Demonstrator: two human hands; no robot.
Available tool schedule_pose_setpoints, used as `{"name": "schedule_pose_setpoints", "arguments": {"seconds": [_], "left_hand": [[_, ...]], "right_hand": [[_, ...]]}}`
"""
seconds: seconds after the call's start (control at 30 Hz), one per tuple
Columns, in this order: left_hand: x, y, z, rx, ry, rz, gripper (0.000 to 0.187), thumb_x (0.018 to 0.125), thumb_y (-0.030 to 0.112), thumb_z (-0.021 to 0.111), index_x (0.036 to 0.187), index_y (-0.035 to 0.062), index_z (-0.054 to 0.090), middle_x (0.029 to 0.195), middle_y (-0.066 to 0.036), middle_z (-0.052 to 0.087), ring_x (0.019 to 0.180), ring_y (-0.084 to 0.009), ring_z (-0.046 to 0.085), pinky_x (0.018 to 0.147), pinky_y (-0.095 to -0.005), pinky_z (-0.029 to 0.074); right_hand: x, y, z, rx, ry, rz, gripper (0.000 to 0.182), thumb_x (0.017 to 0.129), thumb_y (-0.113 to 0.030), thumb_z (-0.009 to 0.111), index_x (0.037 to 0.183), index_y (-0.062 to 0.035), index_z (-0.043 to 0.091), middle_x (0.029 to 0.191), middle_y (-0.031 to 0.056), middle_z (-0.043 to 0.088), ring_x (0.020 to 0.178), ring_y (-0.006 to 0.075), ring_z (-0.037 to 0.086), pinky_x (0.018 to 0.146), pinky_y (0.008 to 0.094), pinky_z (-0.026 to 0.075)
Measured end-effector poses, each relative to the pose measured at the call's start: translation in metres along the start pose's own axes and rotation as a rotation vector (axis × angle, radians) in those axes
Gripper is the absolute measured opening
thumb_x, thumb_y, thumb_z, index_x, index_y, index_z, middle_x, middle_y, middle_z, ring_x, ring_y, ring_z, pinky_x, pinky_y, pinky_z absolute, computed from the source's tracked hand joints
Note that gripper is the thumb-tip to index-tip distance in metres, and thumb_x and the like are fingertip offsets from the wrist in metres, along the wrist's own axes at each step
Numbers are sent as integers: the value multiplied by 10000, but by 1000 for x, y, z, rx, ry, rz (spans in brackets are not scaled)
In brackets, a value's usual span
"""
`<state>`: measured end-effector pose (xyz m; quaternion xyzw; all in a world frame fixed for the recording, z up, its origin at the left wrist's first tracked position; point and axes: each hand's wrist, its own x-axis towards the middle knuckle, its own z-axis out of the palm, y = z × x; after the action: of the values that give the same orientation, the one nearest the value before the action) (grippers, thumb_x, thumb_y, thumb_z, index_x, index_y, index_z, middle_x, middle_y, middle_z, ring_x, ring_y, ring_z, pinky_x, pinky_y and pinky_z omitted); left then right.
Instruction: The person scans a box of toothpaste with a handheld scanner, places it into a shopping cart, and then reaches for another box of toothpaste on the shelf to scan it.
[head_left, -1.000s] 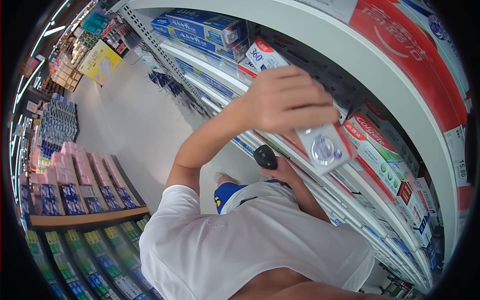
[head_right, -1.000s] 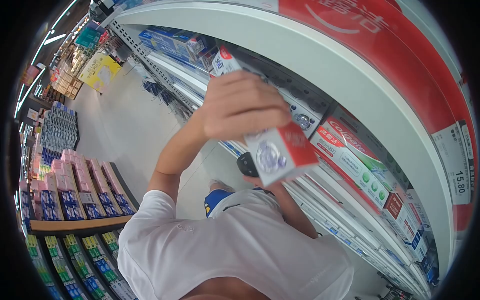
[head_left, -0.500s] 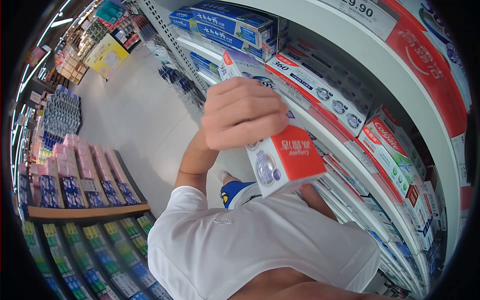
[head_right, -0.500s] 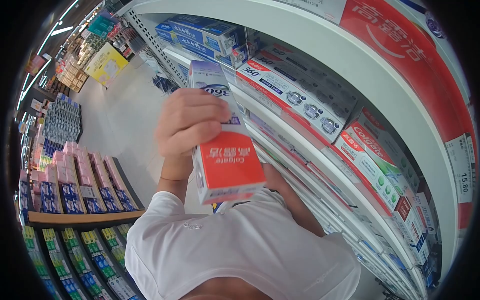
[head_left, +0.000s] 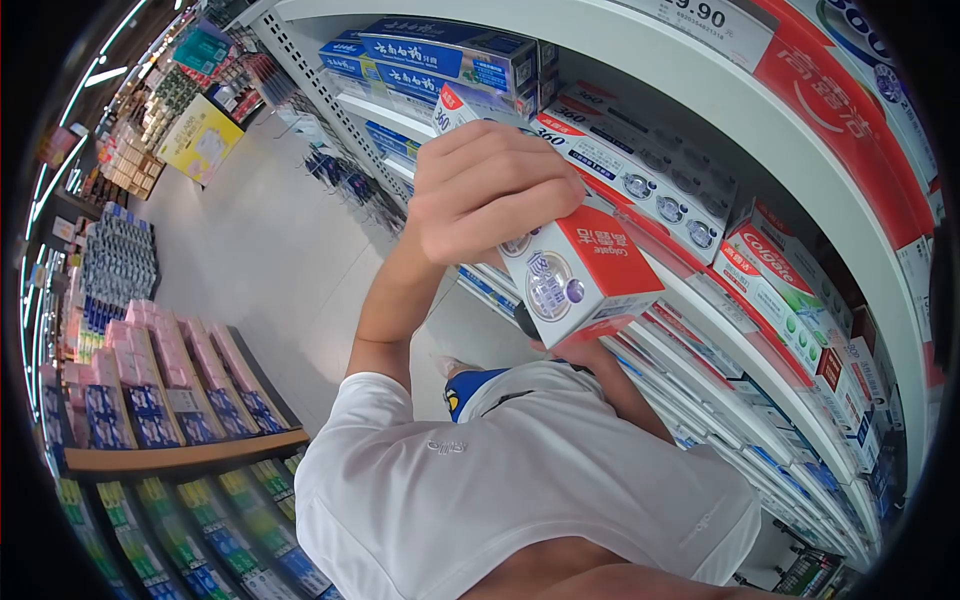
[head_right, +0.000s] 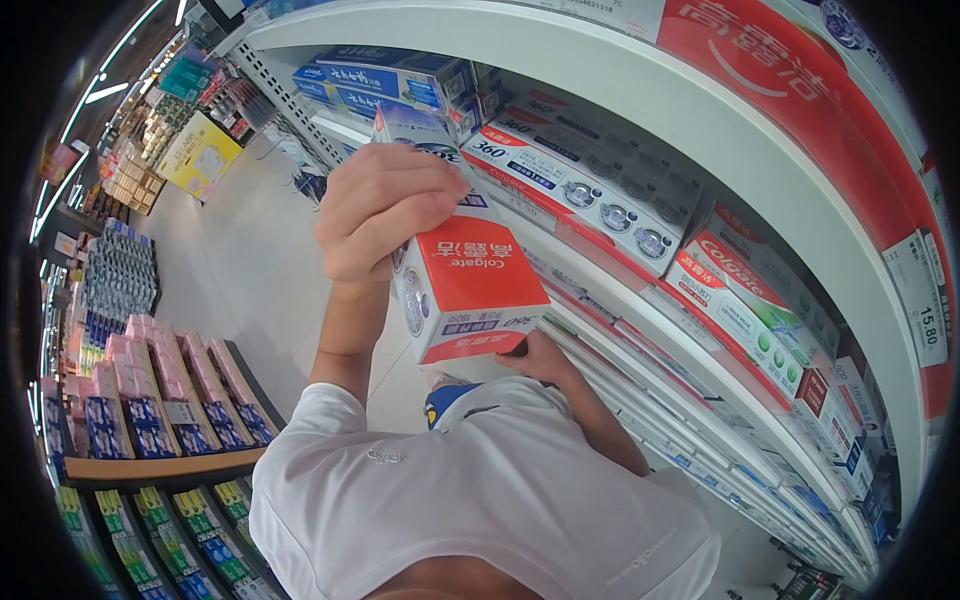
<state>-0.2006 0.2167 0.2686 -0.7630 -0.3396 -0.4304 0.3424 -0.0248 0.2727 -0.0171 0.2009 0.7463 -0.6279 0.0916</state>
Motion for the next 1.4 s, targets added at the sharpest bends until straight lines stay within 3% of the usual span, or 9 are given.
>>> {"name": "schedule_pose_setpoints", "arguments": {"seconds": [0.1,0.17,0.43,0.73,0.77,0.83,1.2,1.27,1.4], "left_hand": [[0,-5,1,4,11,16,237,680,163,686,835,-1,611,756,-121,662,699,-255,663,626,-331,522],[-2,-11,4,-10,61,57,377,556,241,766,849,43,634,767,-65,656,678,-196,651,592,-288,506],[-9,1,-6,13,71,5,353,585,235,753,854,43,628,779,-75,659,693,-207,655,592,-297,507],[-1,2,-6,-19,10,61,247,738,156,684,904,9,573,806,-125,668,730,-255,670,638,-333,527],[-1,-1,-4,-17,9,80,252,736,155,686,908,10,572,809,-124,668,730,-254,670,637,-333,528],[-2,-3,0,-29,9,88,263,729,157,688,913,10,572,808,-124,668,729,-254,670,636,-335,529],[-2,1,-1,-14,1,56,215,725,122,661,885,22,559,799,-141,666,715,-264,665,632,-336,526],[-4,-5,0,-1,46,90,344,588,174,734,874,38,599,779,-90,653,711,-227,646,607,-300,521],[-12,7,-13,-20,55,20,329,603,163,735,869,33,593,789,-102,661,728,-238,654,631,-318,522]], "right_hand": [[-15,-26,-3,41,58,30,495,740,-224,756,1135,1,560,989,95,633,753,144,621,500,265,518],[-7,-4,2,86,49,-15,490,739,-223,756,1129,2,562,984,98,633,753,145,622,501,264,515],[-5,-6,10,80,6,22,462,742,-205,753,1112,0,567,949,91,623,670,138,600,486,262,495],[22,41,27,24,160,-518,455,743,-192,749,1110,2,561,899,77,618,612,130,576,484,262,481],[16,26,25,26,167,-522,455,743,-192,749,1110,2,561,899,77,618,612,130,576,484,262,481],[-1,-3,19,112,71,-99,471,745,-181,745,1131,4,548,885,75,617,593,127,574,494,266,485],[-7,-12,15,79,10,-33,493,737,-222,749,1128,12,560,909,86,630,662,146,609,524,280,516],[-7,-8,18,125,44,-81,501,737,-233,750,1120,34,569,947,113,638,640,156,612,529,279,519],[7,17,25,16,80,-189,479,730,-239,759,1084,31,583,882,114,643,595,148,591,528,281,502]]}}
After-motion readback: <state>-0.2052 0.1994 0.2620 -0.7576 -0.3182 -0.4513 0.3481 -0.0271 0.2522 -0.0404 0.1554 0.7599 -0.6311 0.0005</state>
